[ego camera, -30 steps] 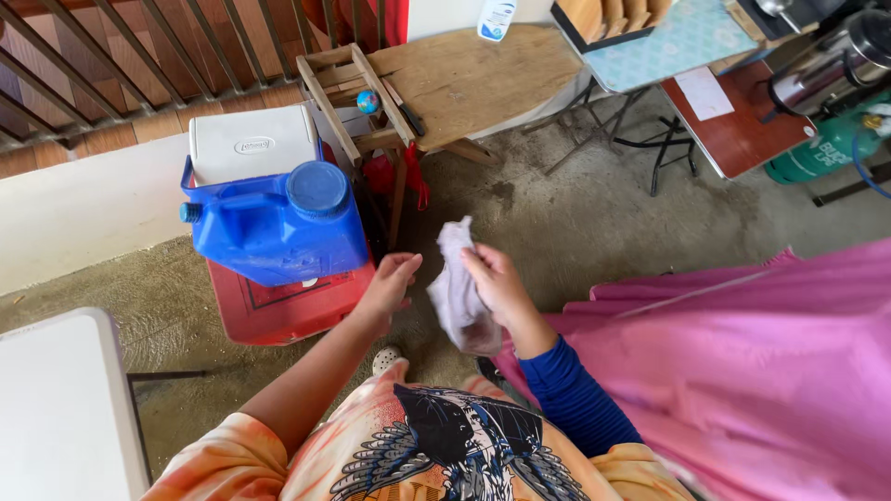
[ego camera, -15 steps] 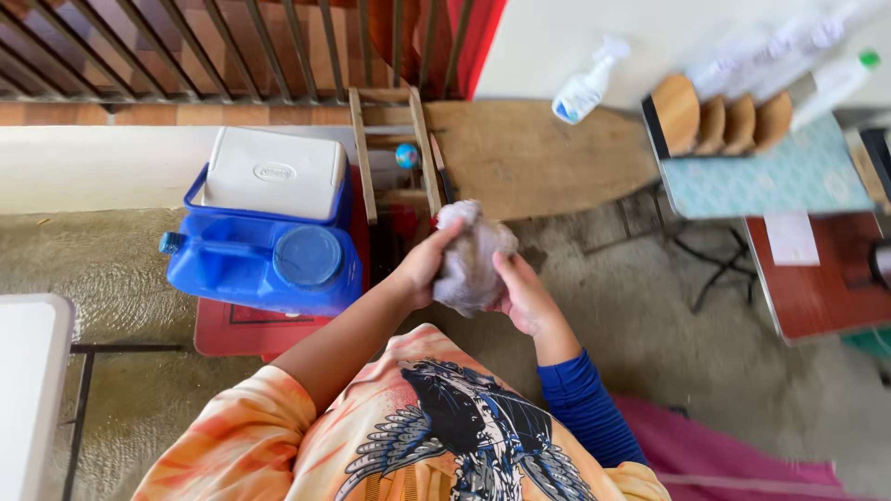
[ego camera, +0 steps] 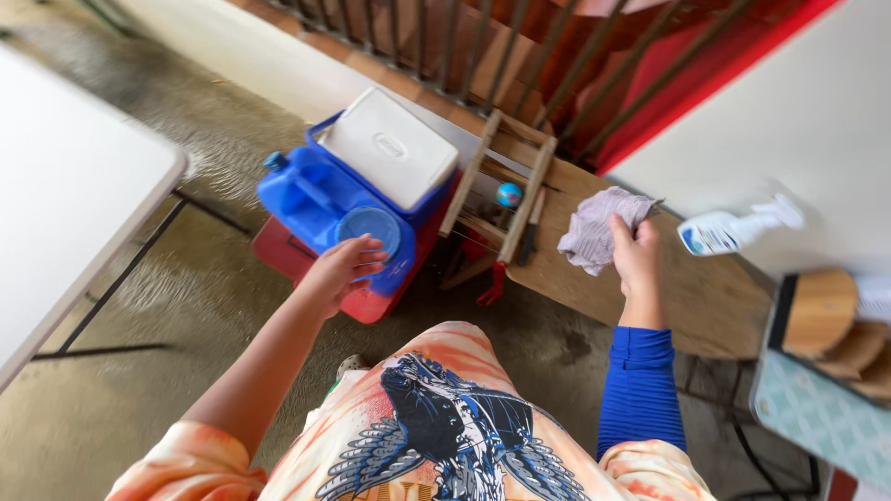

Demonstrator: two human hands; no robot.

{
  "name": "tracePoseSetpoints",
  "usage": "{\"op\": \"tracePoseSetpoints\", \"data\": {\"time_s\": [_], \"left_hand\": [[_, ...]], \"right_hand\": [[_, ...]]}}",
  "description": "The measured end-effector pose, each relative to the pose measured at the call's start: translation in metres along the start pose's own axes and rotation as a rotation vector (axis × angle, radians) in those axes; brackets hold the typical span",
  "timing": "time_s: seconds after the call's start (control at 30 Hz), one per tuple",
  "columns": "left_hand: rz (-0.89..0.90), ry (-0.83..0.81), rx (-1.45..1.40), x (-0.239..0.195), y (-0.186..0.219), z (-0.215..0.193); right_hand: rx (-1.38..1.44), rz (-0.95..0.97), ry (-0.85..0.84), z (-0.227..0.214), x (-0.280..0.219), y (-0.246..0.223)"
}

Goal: The person wipes a light green plastic chair with a cloth, then moves to a white folding table. They wipe the table surface, rinse the cloth at a tap, and continue wiping the table. Finally, the person folds the table and places it on the ground.

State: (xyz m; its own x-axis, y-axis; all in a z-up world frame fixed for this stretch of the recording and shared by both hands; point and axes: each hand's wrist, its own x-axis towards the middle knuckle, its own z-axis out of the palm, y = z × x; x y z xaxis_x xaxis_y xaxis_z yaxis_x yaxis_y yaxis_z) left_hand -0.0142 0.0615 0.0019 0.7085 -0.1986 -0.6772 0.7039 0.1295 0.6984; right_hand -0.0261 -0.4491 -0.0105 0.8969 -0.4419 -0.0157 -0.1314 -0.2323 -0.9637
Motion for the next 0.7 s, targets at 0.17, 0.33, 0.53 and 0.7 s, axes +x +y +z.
{"op": "tracePoseSetpoints", "data": {"time_s": [0.17, 0.33, 0.53, 0.7], "left_hand": [[0.098, 0.148, -0.240, -0.044, -0.013, -0.056], [0.096, 0.213, -0.329, -0.082, -0.039, -0.087], [0.118, 0.254, -0.399, -0.128, -0.057, -0.145], [0.167, 0.332, -0.478, -0.173, -0.082, -0.233]], "right_hand": [[-0.231, 0.394, -0.059, 0.056, 0.036, 0.069], [-0.578, 0.231, -0.039, 0.136, 0.024, 0.106], [-0.167, -0.417, -0.212, 0.289, 0.010, 0.003], [-0.012, -0.523, -0.420, 0.394, -0.088, -0.104]]}}
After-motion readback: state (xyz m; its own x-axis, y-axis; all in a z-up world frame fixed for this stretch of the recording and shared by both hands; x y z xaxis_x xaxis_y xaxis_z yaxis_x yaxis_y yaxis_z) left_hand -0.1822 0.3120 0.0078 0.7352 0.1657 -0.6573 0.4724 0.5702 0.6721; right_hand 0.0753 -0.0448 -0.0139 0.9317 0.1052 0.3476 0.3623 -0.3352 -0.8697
